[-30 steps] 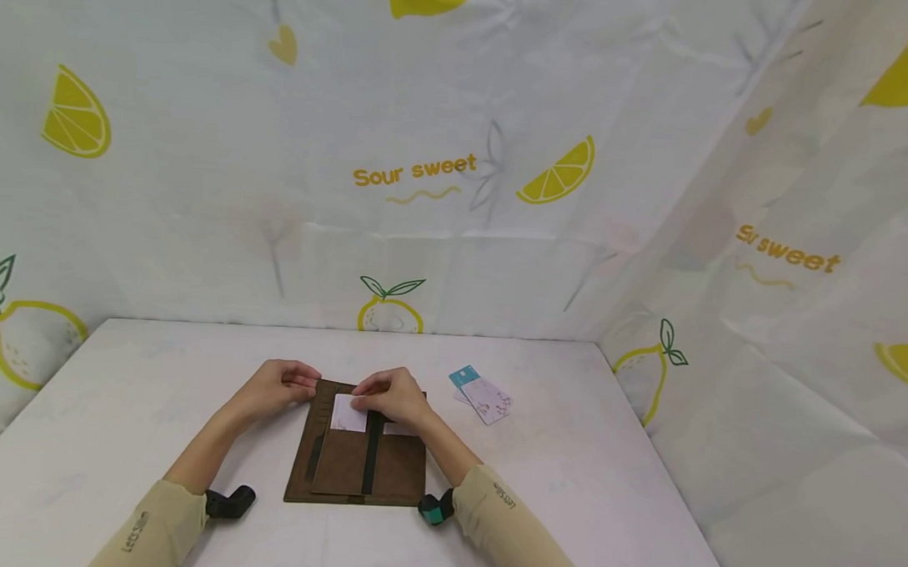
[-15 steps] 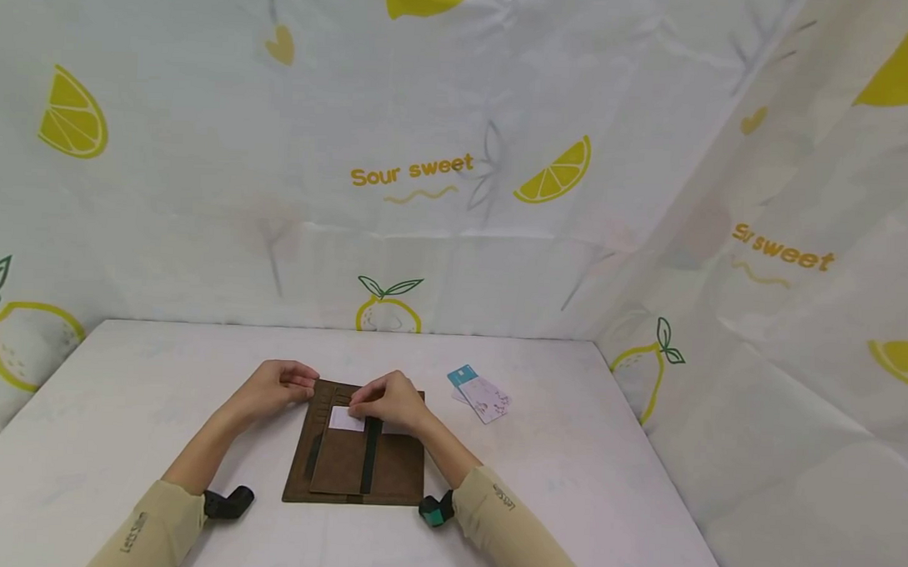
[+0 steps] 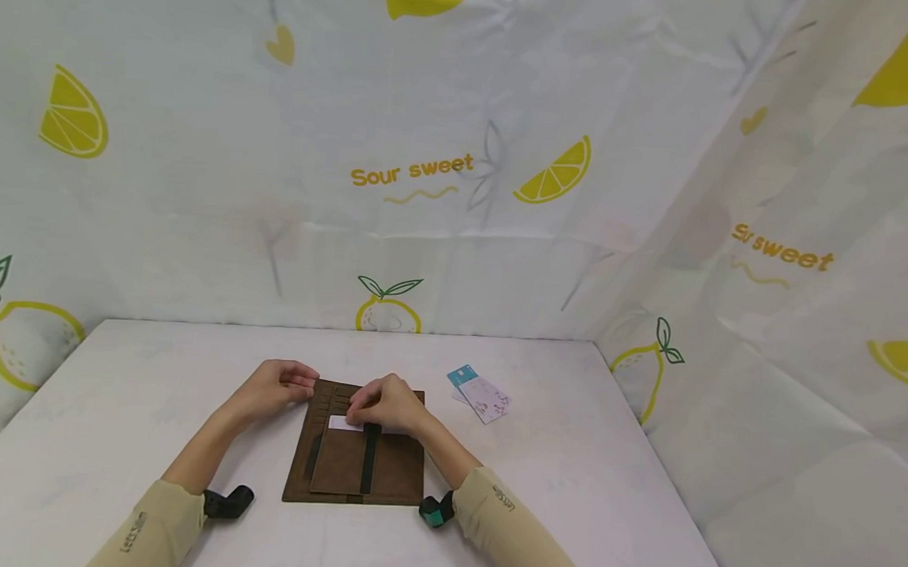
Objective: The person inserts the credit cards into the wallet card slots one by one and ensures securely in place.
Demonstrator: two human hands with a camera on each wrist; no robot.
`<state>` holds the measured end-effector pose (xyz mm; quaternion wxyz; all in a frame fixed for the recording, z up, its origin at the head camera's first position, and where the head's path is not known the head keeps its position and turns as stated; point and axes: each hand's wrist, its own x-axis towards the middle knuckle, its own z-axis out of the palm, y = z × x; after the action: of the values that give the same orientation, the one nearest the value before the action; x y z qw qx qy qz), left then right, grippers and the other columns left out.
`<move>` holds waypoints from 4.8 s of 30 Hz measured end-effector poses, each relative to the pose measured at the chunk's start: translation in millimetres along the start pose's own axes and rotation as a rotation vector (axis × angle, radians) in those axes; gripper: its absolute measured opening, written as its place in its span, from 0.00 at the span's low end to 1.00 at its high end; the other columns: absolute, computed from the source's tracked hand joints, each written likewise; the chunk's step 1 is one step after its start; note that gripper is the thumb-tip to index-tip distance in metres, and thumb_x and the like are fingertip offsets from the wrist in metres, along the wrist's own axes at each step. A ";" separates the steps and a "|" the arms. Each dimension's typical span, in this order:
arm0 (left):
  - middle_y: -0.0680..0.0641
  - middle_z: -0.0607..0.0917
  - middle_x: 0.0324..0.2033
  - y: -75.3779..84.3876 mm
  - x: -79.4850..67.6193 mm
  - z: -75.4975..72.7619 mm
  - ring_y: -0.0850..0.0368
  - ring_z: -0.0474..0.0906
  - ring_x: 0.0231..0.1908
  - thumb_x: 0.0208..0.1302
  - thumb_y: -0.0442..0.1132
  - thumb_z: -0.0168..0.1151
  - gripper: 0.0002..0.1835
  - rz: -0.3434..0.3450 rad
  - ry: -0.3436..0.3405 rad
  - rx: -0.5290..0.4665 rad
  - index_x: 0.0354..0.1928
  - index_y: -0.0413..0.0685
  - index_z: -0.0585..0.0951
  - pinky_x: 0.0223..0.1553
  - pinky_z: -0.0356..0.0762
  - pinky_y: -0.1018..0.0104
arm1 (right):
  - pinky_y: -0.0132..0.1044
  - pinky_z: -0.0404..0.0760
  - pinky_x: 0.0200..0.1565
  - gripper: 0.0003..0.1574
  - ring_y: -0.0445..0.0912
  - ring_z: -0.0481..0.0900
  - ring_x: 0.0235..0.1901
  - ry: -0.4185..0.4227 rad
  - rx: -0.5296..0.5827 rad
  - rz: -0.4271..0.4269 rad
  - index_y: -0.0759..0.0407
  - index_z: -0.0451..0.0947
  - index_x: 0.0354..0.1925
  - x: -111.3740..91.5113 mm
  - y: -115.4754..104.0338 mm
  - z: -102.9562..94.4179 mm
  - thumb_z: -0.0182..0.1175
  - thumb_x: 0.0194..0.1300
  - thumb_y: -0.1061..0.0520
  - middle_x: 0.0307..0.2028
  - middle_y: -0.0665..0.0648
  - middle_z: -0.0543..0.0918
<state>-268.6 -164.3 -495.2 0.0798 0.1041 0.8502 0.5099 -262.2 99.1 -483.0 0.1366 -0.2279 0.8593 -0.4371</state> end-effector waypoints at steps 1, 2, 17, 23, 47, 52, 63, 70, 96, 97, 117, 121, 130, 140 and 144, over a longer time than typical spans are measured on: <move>0.37 0.92 0.44 0.5 -0.3 -0.2 0.58 0.87 0.42 0.70 0.29 0.68 0.15 -0.001 0.000 -0.003 0.55 0.30 0.85 0.41 0.81 0.73 | 0.46 0.81 0.67 0.05 0.41 0.85 0.52 -0.004 -0.004 -0.003 0.60 0.94 0.36 -0.2 -0.4 -0.1 0.78 0.64 0.58 0.47 0.56 0.93; 0.37 0.92 0.44 1.3 -0.8 -0.4 0.57 0.87 0.42 0.70 0.29 0.68 0.15 -0.001 0.000 -0.004 0.55 0.30 0.85 0.41 0.81 0.73 | 0.47 0.80 0.68 0.05 0.41 0.85 0.53 -0.008 -0.011 -0.006 0.60 0.94 0.36 -0.3 -0.8 -0.1 0.78 0.65 0.58 0.47 0.56 0.93; 0.37 0.92 0.44 2.9 -2.1 -0.6 0.56 0.87 0.43 0.70 0.29 0.68 0.15 -0.013 0.004 -0.009 0.56 0.30 0.85 0.41 0.81 0.72 | 0.42 0.80 0.65 0.04 0.38 0.84 0.51 -0.044 -0.041 -0.018 0.59 0.95 0.36 -0.6 -1.8 -1.3 0.75 0.68 0.59 0.47 0.54 0.93; 0.38 0.92 0.43 0.8 -0.4 0.3 0.58 0.86 0.41 0.70 0.29 0.68 0.14 -0.013 0.008 -0.004 0.55 0.30 0.85 0.41 0.81 0.73 | 0.36 0.82 0.61 0.05 0.36 0.84 0.48 -0.040 -0.011 -0.019 0.60 0.95 0.37 0.7 -1.0 -1.9 0.74 0.68 0.60 0.46 0.56 0.93; 0.40 0.92 0.43 -2.3 1.5 2.1 0.59 0.85 0.40 0.70 0.28 0.68 0.13 -0.010 0.006 -0.001 0.54 0.30 0.85 0.41 0.81 0.72 | 0.30 0.84 0.46 0.09 0.36 0.87 0.38 0.057 0.079 -0.014 0.61 0.93 0.42 -5.7 -0.3 -19.9 0.74 0.70 0.55 0.44 0.60 0.95; 0.40 0.92 0.42 -3.0 1.7 2.1 0.60 0.85 0.40 0.70 0.28 0.68 0.13 -0.009 0.002 -0.003 0.54 0.30 0.85 0.41 0.81 0.72 | 0.31 0.85 0.47 0.10 0.38 0.88 0.39 0.095 0.098 0.009 0.61 0.93 0.43 -8.6 5.5 -31.8 0.73 0.71 0.54 0.42 0.58 0.95; 0.40 0.92 0.42 -3.4 1.4 1.9 0.60 0.85 0.40 0.70 0.29 0.68 0.13 -0.001 0.007 0.004 0.54 0.30 0.86 0.41 0.81 0.72 | 0.34 0.87 0.51 0.12 0.39 0.89 0.41 0.239 0.131 0.082 0.65 0.92 0.47 -21.3 16.6 -72.3 0.73 0.71 0.57 0.47 0.62 0.94; 0.40 0.92 0.42 -3.2 1.5 3.0 0.59 0.86 0.39 0.70 0.28 0.68 0.13 0.003 0.014 0.014 0.53 0.30 0.86 0.40 0.81 0.73 | 0.33 0.85 0.46 0.12 0.40 0.88 0.40 0.341 0.094 0.117 0.62 0.92 0.47 -33.5 36.0 -95.9 0.75 0.69 0.56 0.46 0.61 0.94; 0.40 0.91 0.43 -1.0 0.0 2.2 0.58 0.86 0.41 0.69 0.29 0.69 0.14 -0.002 0.017 0.011 0.54 0.31 0.86 0.41 0.81 0.71 | 0.45 0.89 0.47 0.24 0.52 0.89 0.44 0.383 -0.237 0.247 0.71 0.88 0.52 -72.1 89.4 -130.2 0.77 0.67 0.54 0.46 0.67 0.92; 0.40 0.92 0.42 -1.1 0.1 2.2 0.58 0.86 0.40 0.69 0.29 0.69 0.13 0.000 0.018 0.013 0.54 0.31 0.86 0.41 0.81 0.71 | 0.45 0.88 0.47 0.25 0.52 0.89 0.43 0.379 -0.242 0.249 0.72 0.88 0.52 -72.3 89.3 -130.2 0.78 0.66 0.53 0.45 0.67 0.92; 0.40 0.91 0.41 -3.2 1.9 2.3 0.59 0.86 0.39 0.69 0.28 0.69 0.13 0.010 0.015 0.004 0.53 0.30 0.86 0.40 0.81 0.73 | 0.44 0.87 0.48 0.30 0.54 0.86 0.47 0.379 -0.226 0.283 0.71 0.85 0.56 -69.8 93.2 -130.5 0.80 0.63 0.54 0.49 0.68 0.90; 0.40 0.91 0.41 -2.9 1.5 2.1 0.59 0.85 0.39 0.69 0.28 0.69 0.13 0.008 0.014 0.005 0.53 0.30 0.86 0.40 0.81 0.73 | 0.40 0.87 0.48 0.24 0.55 0.87 0.49 0.404 -0.171 0.270 0.69 0.86 0.55 -69.3 95.0 -130.3 0.78 0.65 0.57 0.50 0.68 0.89; 0.40 0.91 0.41 -2.5 0.4 2.1 0.59 0.85 0.39 0.69 0.29 0.68 0.13 0.008 0.013 0.003 0.53 0.31 0.86 0.40 0.81 0.72 | 0.32 0.84 0.48 0.16 0.53 0.87 0.48 0.451 -0.085 0.245 0.68 0.87 0.52 -69.5 94.6 -131.8 0.74 0.70 0.60 0.50 0.68 0.90; 0.40 0.91 0.42 -2.6 0.8 2.5 0.58 0.85 0.40 0.69 0.28 0.68 0.13 0.012 0.014 0.017 0.53 0.30 0.86 0.40 0.81 0.72 | 0.23 0.81 0.45 0.16 0.41 0.87 0.43 0.468 0.066 0.224 0.71 0.86 0.54 -66.1 91.0 -131.2 0.70 0.74 0.61 0.52 0.69 0.91; 0.39 0.91 0.42 -2.0 0.8 2.6 0.59 0.85 0.39 0.69 0.28 0.68 0.13 0.011 0.013 0.015 0.53 0.30 0.86 0.40 0.81 0.72 | 0.23 0.82 0.45 0.16 0.38 0.86 0.42 0.464 0.115 0.211 0.71 0.86 0.53 -62.8 84.7 -127.7 0.71 0.73 0.61 0.50 0.68 0.92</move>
<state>-268.9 -162.8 -498.2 0.0709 0.1060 0.8539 0.5046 -286.8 262.6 -475.5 -0.0064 -0.0225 0.8603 -0.5093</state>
